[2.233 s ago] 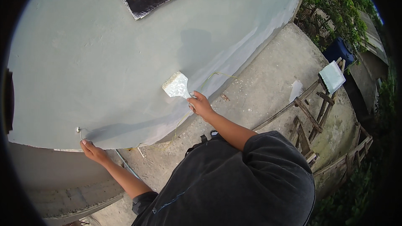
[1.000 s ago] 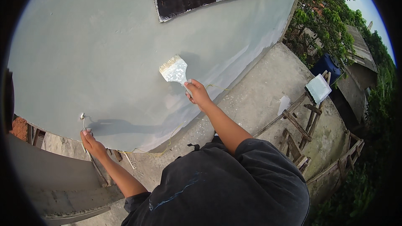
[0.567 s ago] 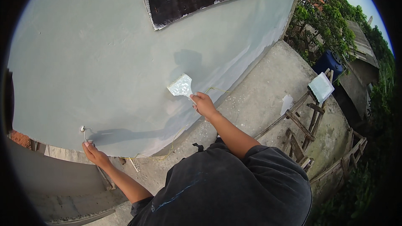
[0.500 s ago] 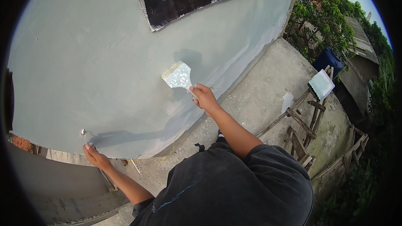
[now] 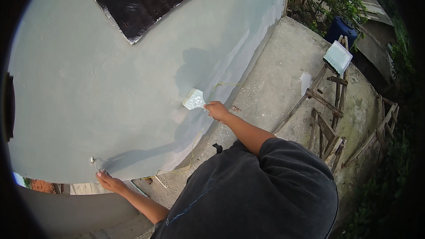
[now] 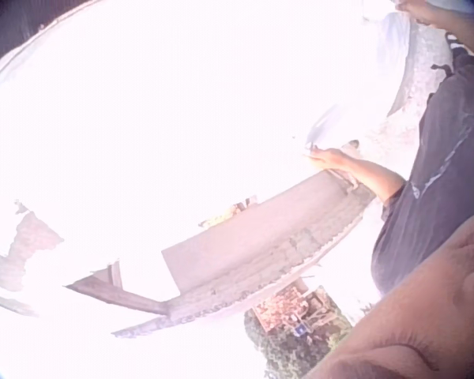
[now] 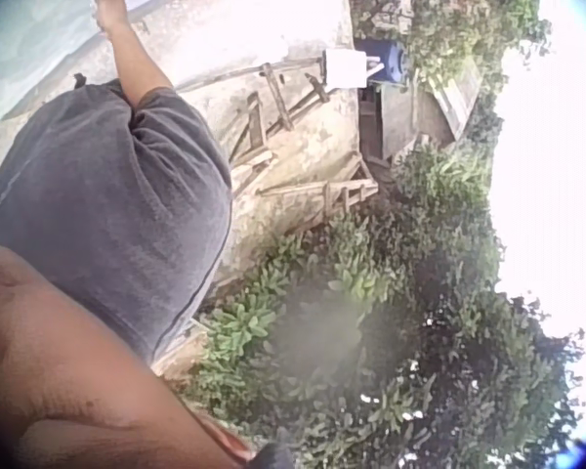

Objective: The person paints a concrete wall with white paint using a brush. They repeatedly dip the brush into a paint tray placed on a wooden scaffold and apply the paint to the wall surface in broad strokes.

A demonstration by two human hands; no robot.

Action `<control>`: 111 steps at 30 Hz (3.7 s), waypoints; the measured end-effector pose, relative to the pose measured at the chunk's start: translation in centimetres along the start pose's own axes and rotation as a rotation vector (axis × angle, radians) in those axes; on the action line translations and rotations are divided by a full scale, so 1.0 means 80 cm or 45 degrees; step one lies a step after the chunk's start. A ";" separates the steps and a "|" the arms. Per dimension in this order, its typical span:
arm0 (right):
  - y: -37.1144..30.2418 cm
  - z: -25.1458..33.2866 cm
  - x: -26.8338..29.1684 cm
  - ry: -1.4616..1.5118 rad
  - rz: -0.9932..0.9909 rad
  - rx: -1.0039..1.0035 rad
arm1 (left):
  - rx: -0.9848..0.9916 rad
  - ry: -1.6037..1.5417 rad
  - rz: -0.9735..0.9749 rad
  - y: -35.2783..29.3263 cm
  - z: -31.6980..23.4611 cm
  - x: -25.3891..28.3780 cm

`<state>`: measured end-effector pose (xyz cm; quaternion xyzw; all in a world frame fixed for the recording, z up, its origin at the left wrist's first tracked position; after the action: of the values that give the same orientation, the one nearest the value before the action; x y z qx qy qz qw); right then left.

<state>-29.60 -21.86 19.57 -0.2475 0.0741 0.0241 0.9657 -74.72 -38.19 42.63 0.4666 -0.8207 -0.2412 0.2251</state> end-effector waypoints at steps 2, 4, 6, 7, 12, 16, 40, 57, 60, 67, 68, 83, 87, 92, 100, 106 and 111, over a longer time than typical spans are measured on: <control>-0.002 0.045 -0.012 0.069 0.018 0.110 | 0.017 0.002 -0.009 -0.002 0.000 0.001; -0.026 0.103 -0.025 0.172 0.018 0.267 | 0.010 0.018 -0.039 -0.002 -0.001 0.005; -0.047 0.137 -0.028 0.301 0.022 0.381 | -0.006 0.041 -0.069 -0.002 0.001 0.005; -0.054 0.148 -0.029 0.378 0.035 0.417 | 0.007 0.055 -0.076 -0.003 0.004 0.006; -0.004 0.080 -0.018 0.208 0.048 0.251 | 0.017 0.090 -0.128 -0.003 0.000 0.001; 0.028 -0.010 0.024 -0.087 -0.162 0.015 | 0.004 0.104 -0.139 -0.002 -0.001 0.001; 0.035 0.098 0.065 -0.021 -0.096 0.088 | -0.068 0.158 -0.301 -0.003 0.012 0.002; 0.038 -0.010 0.090 -0.245 -0.246 -0.140 | 0.002 0.094 -0.302 -0.006 -0.002 -0.006; 0.045 0.041 0.072 -0.037 -0.134 0.060 | 0.003 0.134 -0.276 -0.003 0.007 -0.001; -0.031 0.196 0.012 0.577 0.351 0.430 | 0.015 0.145 -0.243 -0.004 0.007 0.004; -0.032 0.198 0.007 0.577 0.373 0.463 | 0.030 0.114 -0.246 -0.006 0.006 0.001; -0.012 -0.045 -0.056 -0.104 -0.022 -0.076 | 0.007 0.124 0.034 -0.003 0.002 -0.003; -0.051 0.038 -0.094 0.243 0.060 0.077 | 0.028 0.038 0.094 -0.002 -0.002 0.000; -0.051 0.034 -0.098 0.289 0.046 0.265 | -0.031 0.084 0.141 -0.002 -0.007 0.003; 0.008 -0.079 -0.075 -0.183 -0.160 0.107 | -0.090 0.092 0.169 0.000 -0.008 -0.002; -0.038 -0.014 -0.105 0.048 -0.002 0.132 | -0.117 0.144 0.148 -0.002 -0.014 0.001; -0.047 -0.008 -0.098 0.151 0.061 0.099 | -0.112 0.135 0.128 -0.001 -0.010 0.000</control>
<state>-37.12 -25.53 21.99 -0.2091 0.1381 0.0296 0.9676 -74.16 -38.37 43.21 0.4265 -0.8186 -0.2403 0.3003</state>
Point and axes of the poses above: each hand's wrist, its own y-axis towards the middle knuckle, its own x-axis out of the back of the hand, z = x × y, the point moved 6 cm from there along y, towards the middle knuckle, and after that the axes turned 3 degrees about x, right-handed, at the moved point
